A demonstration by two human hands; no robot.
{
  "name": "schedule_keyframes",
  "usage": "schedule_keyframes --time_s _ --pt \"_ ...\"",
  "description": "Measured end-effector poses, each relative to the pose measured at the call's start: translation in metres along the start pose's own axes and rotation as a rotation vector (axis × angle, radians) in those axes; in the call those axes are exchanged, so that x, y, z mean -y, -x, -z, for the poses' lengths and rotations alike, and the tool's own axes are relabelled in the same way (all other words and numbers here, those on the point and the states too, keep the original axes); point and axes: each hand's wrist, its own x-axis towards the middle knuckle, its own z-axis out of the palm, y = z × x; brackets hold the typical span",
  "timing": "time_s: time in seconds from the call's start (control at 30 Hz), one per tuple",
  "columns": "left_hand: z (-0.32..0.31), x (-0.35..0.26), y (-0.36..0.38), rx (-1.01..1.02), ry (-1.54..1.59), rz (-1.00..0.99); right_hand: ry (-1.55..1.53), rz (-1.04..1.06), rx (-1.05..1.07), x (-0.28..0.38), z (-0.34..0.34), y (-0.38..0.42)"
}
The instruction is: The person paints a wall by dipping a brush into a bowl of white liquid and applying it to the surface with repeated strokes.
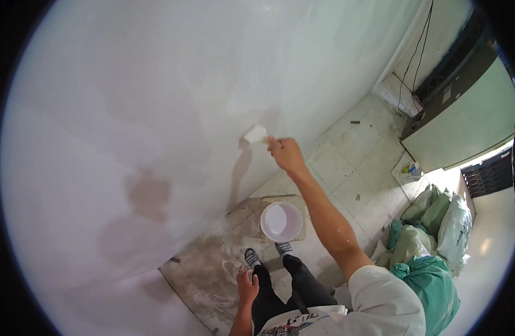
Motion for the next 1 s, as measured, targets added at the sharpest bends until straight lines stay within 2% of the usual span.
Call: schedule_keyframes --time_s 0.07,0.17,0.2,0.27,0.37,0.47,0.5,0.53,0.63,0.73,0.8,0.9,1.0 --pt "-0.002 0.003 0.001 0.008 0.013 -0.007 -0.223 -0.032 0.049 0.052 0.036 0.021" --pt "-0.016 0.009 0.006 0.028 0.02 -0.009 -0.51 0.014 0.0 0.065 0.036 0.033" --pt "-0.016 0.011 0.009 0.04 0.012 -0.009 -0.452 0.029 -0.012 0.052 0.021 0.033" --pt "-0.016 0.009 0.011 0.034 0.019 -0.007 -0.338 0.067 -0.037 -0.003 -0.024 0.022" --pt "-0.013 0.002 0.003 0.05 0.017 0.014 -0.1 -0.063 -0.033 -0.102 -0.068 0.034" --pt "-0.011 -0.003 0.006 0.044 0.021 0.005 0.153 -0.136 0.042 -0.193 -0.084 0.028" --pt "-0.01 -0.004 0.004 0.035 0.011 -0.005 0.238 -0.138 0.063 -0.203 -0.085 0.023" --pt "-0.009 -0.003 0.001 0.025 0.001 -0.017 0.125 -0.092 -0.001 -0.178 -0.077 0.012" --pt "-0.006 -0.004 0.001 0.002 0.013 -0.021 -0.125 -0.026 -0.135 -0.025 -0.001 0.001" --pt "-0.009 -0.001 0.007 0.046 0.031 0.021 -0.466 -0.073 -0.109 0.028 0.047 0.01" --pt "-0.014 0.004 0.01 0.067 0.027 0.021 -0.715 -0.066 -0.061 0.033 0.05 0.007" --pt "-0.014 0.007 0.017 0.062 0.01 0.026 -0.491 -0.112 -0.031 -0.04 0.003 -0.016" --pt "-0.017 0.006 0.013 0.069 0.013 0.027 -0.279 -0.221 -0.036 -0.125 -0.028 -0.006"
